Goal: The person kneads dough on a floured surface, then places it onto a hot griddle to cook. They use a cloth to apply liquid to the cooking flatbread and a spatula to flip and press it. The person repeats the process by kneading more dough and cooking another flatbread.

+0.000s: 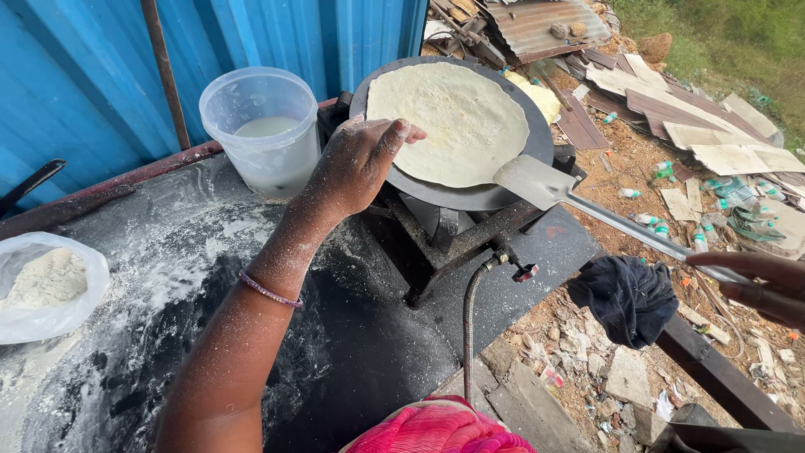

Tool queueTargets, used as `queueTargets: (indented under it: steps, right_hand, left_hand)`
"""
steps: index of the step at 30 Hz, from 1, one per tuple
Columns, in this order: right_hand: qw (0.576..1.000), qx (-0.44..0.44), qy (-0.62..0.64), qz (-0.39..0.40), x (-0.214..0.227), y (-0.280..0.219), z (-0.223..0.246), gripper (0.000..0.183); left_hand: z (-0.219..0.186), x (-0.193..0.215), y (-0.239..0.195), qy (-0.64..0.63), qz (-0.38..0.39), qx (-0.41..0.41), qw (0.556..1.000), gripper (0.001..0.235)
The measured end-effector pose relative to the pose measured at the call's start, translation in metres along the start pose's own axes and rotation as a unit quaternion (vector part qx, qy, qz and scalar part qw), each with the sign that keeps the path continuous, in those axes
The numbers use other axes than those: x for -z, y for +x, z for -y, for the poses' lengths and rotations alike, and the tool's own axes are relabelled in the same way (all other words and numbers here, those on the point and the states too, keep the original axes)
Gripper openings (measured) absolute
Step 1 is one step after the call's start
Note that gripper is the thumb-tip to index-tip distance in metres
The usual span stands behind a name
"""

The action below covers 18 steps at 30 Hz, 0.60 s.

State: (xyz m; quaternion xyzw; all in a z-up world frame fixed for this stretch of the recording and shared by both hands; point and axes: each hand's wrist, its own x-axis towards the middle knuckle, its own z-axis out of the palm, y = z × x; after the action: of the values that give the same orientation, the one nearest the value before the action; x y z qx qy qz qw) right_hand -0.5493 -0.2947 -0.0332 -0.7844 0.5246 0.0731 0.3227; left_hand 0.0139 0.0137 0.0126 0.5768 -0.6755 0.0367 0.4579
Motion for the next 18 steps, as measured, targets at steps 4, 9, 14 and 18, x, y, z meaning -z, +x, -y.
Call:
queueTargets:
  steps: [4, 9, 14, 18]
  right_hand:
    - [0.996, 0.074, 0.047, -0.002, -0.007, -0.003, 0.066, 0.052]
    - [0.985, 0.164, 0.024, -0.036, -0.017, -0.018, 0.178, 0.053]
    - [0.989, 0.139, -0.040, -0.031, -0.003, -0.003, 0.139, 0.055]
    - [0.998, 0.064, 0.013, -0.006, 0.011, 0.020, 0.055, 0.049]
  left_hand:
    - [0.000, 0.000, -0.004, 0.002, -0.025, 0.015, 1.000, 0.061]
    - [-0.006, 0.006, -0.017, 0.007, -0.024, 0.041, 0.999, 0.060]
    - [-0.005, 0.019, -0.024, 0.004, -0.042, 0.053, 0.998, 0.060]
    - [-0.005, 0.013, -0.021, 0.009, -0.034, 0.064, 0.997, 0.060]
